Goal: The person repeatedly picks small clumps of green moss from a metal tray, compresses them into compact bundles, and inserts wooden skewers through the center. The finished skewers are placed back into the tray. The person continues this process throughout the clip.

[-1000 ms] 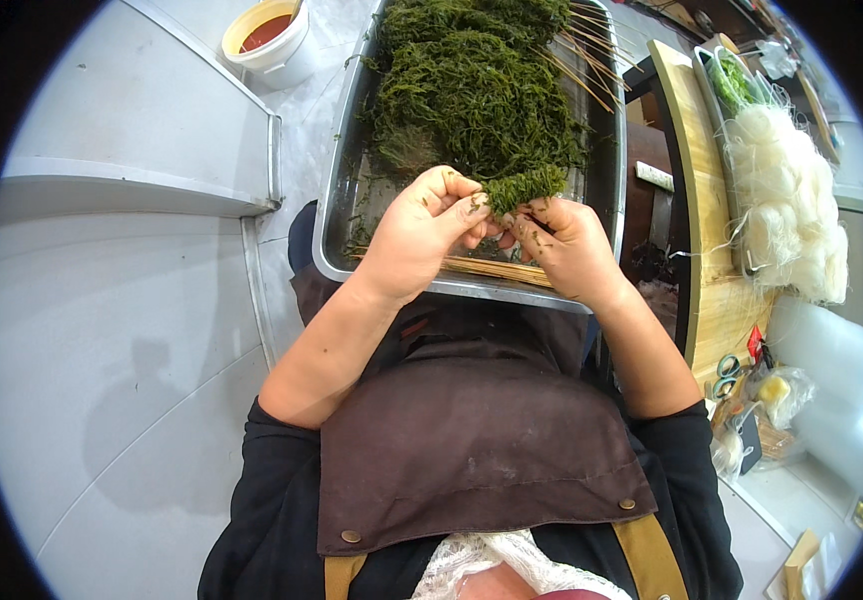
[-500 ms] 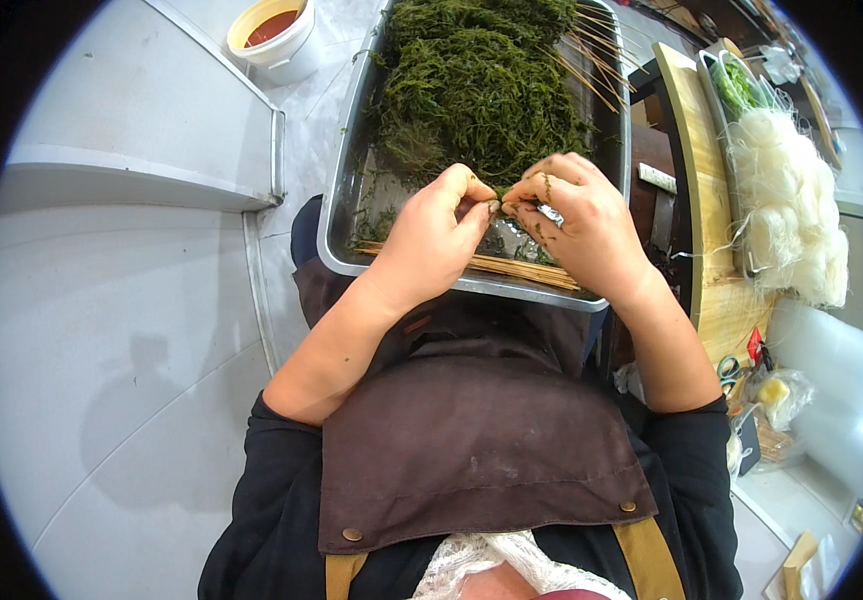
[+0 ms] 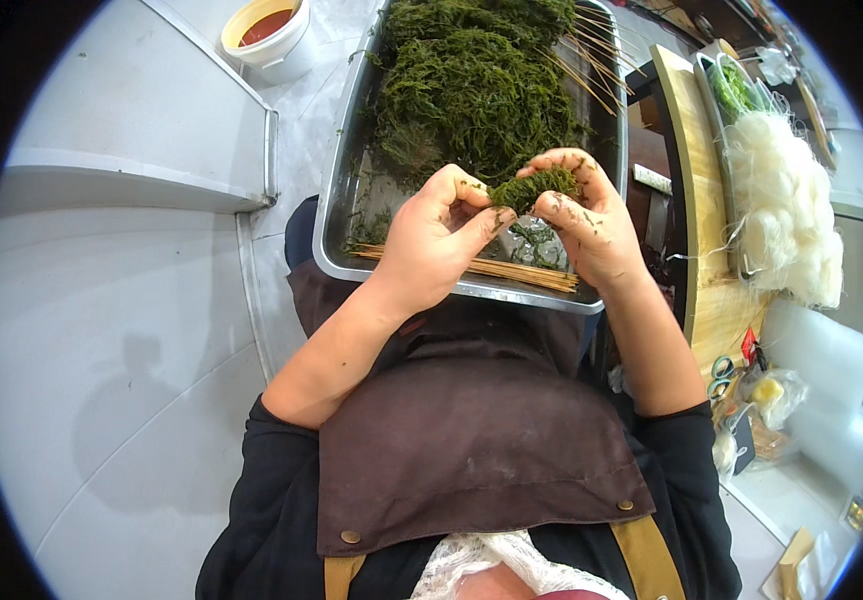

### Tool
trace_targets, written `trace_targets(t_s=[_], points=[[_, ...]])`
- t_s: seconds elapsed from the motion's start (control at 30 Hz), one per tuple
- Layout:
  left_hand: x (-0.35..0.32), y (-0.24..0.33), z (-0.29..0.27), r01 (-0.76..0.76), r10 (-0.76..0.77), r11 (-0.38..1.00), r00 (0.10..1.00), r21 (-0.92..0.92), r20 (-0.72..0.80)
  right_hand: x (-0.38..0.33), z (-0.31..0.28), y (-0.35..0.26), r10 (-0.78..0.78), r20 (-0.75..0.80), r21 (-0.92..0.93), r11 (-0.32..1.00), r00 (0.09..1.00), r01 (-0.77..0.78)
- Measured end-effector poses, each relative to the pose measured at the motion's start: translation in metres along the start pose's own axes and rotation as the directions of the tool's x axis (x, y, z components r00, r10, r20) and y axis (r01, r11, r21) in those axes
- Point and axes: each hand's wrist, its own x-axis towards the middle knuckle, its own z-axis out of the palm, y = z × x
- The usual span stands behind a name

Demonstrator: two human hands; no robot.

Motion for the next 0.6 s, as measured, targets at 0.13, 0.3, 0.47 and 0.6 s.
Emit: trace_targets(t_s=[0.13,0.3,0.47,0.6], points=[[-0.003,0.002,-0.007,0.038,-0.049,0.993,0.994,0.108,0.095,-0.003,0.003,0.012,0.136,-0.101,0.149,0.981,0.986,-0.12],[0.008,0.012,-0.024,0.218,-0.241,0.96,0.962,0.175,0.127,0.0,0.0,0.018,0.161,-0.046,0.212,0.966,0.986,-0.148],[0.014,0.02,-0.02,0.313,-0.316,0.949,0.938,0.044,0.145,0.002,0.003,0.019,0.233,-0.036,0.211,0.952,0.972,-0.22],[0.013,0.013,-0.013,0.404,-0.404,0.915,0.912,0.025,0.069,0.004,0.003,0.022,0.321,-0.1,0.16,0.939,0.942,-0.304]])
